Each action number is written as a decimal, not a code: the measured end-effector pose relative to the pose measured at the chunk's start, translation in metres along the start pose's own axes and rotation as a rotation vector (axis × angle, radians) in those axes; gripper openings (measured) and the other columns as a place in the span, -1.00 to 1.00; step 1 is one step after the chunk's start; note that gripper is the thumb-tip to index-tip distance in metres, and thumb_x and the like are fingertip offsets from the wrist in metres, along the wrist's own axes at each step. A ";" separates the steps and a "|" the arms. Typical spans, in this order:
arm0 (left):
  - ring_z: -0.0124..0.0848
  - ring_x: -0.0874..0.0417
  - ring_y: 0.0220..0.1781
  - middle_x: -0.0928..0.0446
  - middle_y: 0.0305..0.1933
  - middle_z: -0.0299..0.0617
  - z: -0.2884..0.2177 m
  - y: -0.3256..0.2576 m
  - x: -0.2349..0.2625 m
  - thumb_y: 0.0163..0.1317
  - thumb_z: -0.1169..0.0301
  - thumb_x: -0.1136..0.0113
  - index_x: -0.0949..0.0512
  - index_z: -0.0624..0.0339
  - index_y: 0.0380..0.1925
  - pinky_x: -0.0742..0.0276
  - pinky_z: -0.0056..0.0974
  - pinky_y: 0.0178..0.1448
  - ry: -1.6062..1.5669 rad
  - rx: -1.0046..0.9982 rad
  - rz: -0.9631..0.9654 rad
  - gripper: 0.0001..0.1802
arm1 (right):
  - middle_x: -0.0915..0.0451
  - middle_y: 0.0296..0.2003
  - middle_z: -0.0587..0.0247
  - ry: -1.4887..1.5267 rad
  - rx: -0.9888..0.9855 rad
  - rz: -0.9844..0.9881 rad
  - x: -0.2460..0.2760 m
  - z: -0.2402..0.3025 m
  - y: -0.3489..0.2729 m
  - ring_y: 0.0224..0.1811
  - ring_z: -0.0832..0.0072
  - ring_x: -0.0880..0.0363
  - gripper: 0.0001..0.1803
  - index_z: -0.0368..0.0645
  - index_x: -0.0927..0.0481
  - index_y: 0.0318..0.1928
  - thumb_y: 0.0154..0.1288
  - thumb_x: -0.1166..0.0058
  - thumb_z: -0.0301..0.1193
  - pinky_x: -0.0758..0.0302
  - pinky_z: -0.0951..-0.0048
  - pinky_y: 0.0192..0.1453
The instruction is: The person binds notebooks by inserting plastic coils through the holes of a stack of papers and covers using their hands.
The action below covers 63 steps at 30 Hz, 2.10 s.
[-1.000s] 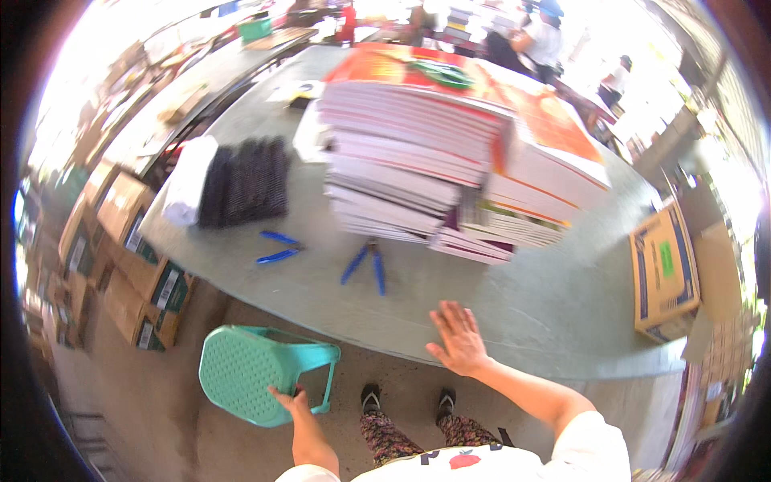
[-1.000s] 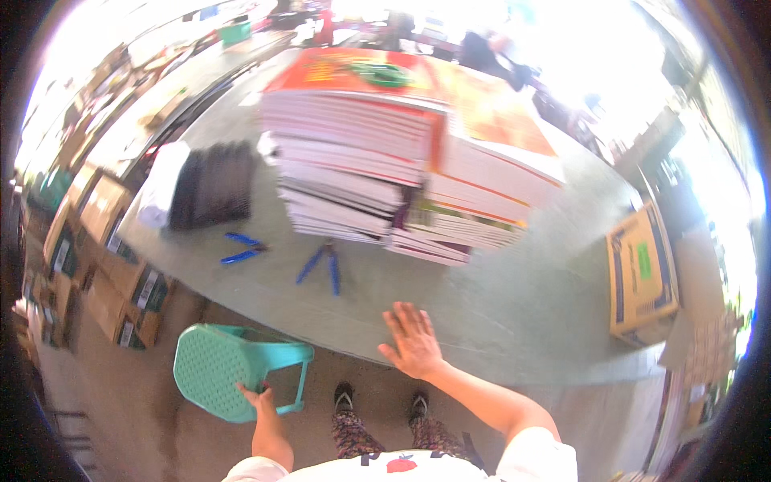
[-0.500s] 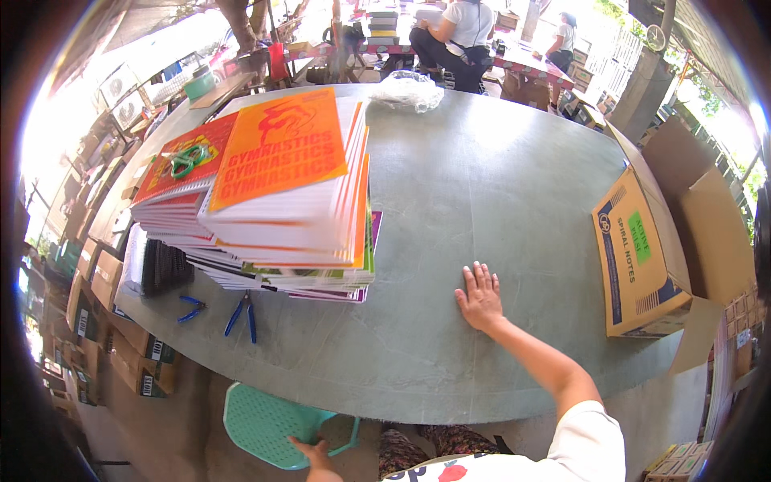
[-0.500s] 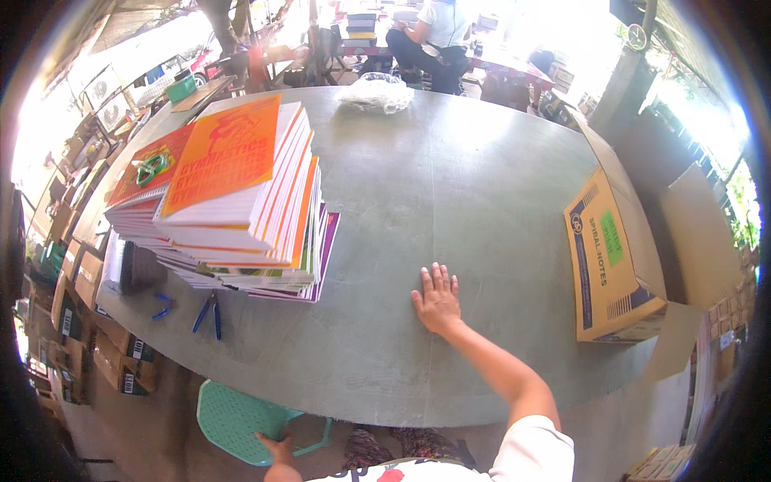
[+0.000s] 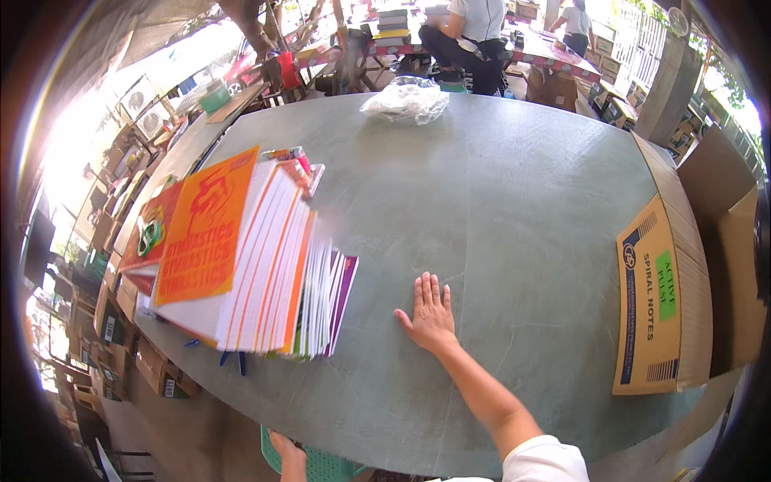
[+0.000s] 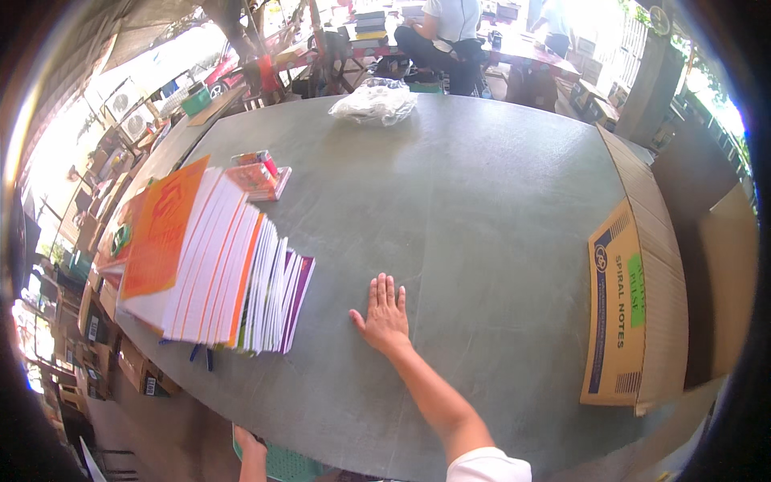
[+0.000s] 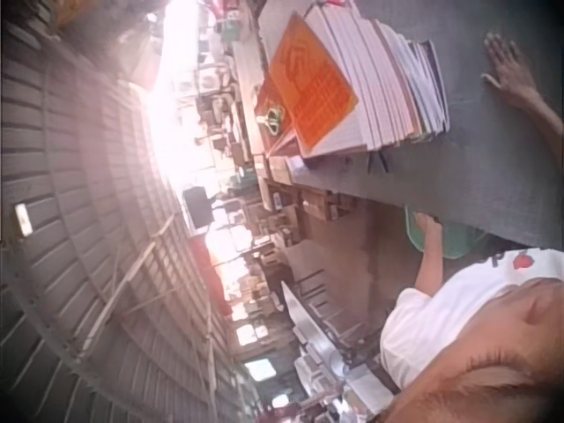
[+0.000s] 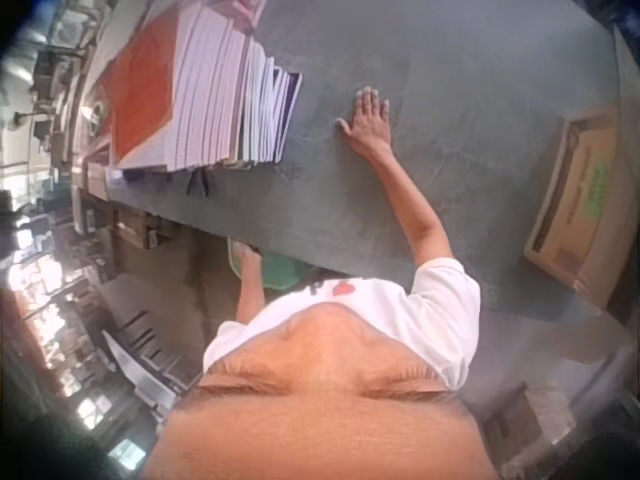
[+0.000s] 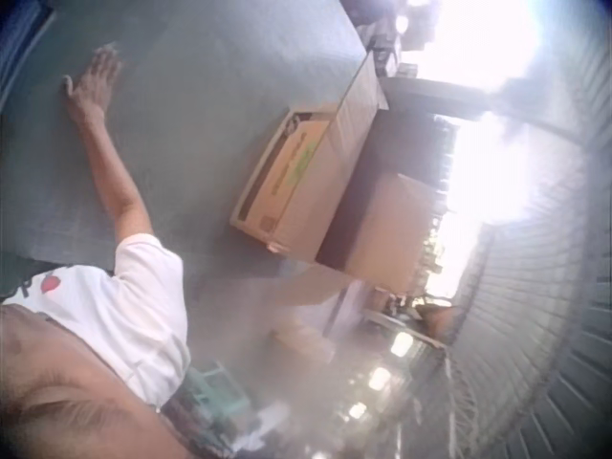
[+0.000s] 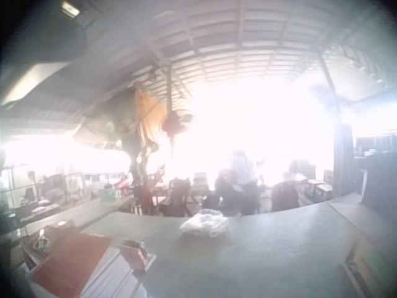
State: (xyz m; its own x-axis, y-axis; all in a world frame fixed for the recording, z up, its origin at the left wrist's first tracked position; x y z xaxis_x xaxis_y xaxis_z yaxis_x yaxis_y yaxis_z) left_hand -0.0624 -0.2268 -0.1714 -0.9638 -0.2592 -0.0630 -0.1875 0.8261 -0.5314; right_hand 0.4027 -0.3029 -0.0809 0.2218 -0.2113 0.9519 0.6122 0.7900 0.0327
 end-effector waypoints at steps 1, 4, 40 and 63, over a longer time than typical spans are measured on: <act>-0.22 -0.35 0.16 -0.28 0.20 -0.12 -0.013 -0.032 -0.025 0.29 0.02 0.08 -0.17 0.24 0.17 -0.31 -0.08 0.15 -0.129 -0.020 0.075 -0.38 | 0.22 0.40 0.05 0.026 0.001 0.020 -0.001 -0.005 0.005 0.47 0.25 0.35 -0.15 -0.30 0.10 0.35 0.31 0.38 0.11 0.38 0.12 0.46; -0.20 -0.27 0.24 -0.17 0.28 -0.06 -0.016 -0.032 -0.027 0.25 -0.05 0.04 -0.07 0.26 0.24 -0.21 -0.11 0.27 0.037 -0.117 -0.141 -0.25 | 0.19 0.41 0.14 0.076 0.024 0.032 0.007 -0.005 0.034 0.47 0.28 0.34 -0.19 -0.22 0.09 0.36 0.31 0.36 0.10 0.40 0.12 0.46; 0.17 -0.15 0.26 -0.08 0.19 0.37 -0.008 -0.063 -0.039 0.01 -0.26 -0.09 0.10 0.59 0.18 -0.14 -0.01 0.29 0.752 -0.310 -0.414 0.14 | -0.46 -0.17 0.24 0.216 0.265 -0.064 0.006 -0.004 0.301 -0.10 0.43 -0.35 -0.68 -0.19 -0.48 -0.08 0.20 -0.06 -0.31 -0.33 0.42 -0.02; -0.06 -0.14 0.25 -0.20 0.18 0.08 -0.095 0.029 0.026 0.26 0.20 0.00 -0.21 0.36 0.16 -0.01 -0.05 0.33 0.406 -0.859 -0.098 -0.43 | -0.49 -0.32 0.43 0.609 0.108 -0.197 0.052 -0.056 -0.093 -0.29 0.65 -0.37 -0.62 -0.28 -0.50 -0.11 0.02 0.17 -0.71 -0.34 0.63 -0.20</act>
State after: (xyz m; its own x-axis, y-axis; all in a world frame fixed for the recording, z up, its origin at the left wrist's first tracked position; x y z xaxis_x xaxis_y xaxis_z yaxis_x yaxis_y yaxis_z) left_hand -0.1110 -0.1622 -0.1083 -0.8984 -0.2870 0.3325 -0.1909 0.9368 0.2931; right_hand 0.3994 -0.4193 -0.0516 0.5237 -0.6214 0.5828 0.6124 0.7501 0.2495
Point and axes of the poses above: each hand's wrist, its own y-axis towards the middle knuckle, its own x-axis out of the back of the hand, z = x × y, the point moved 6 cm from there along y, towards the middle knuckle
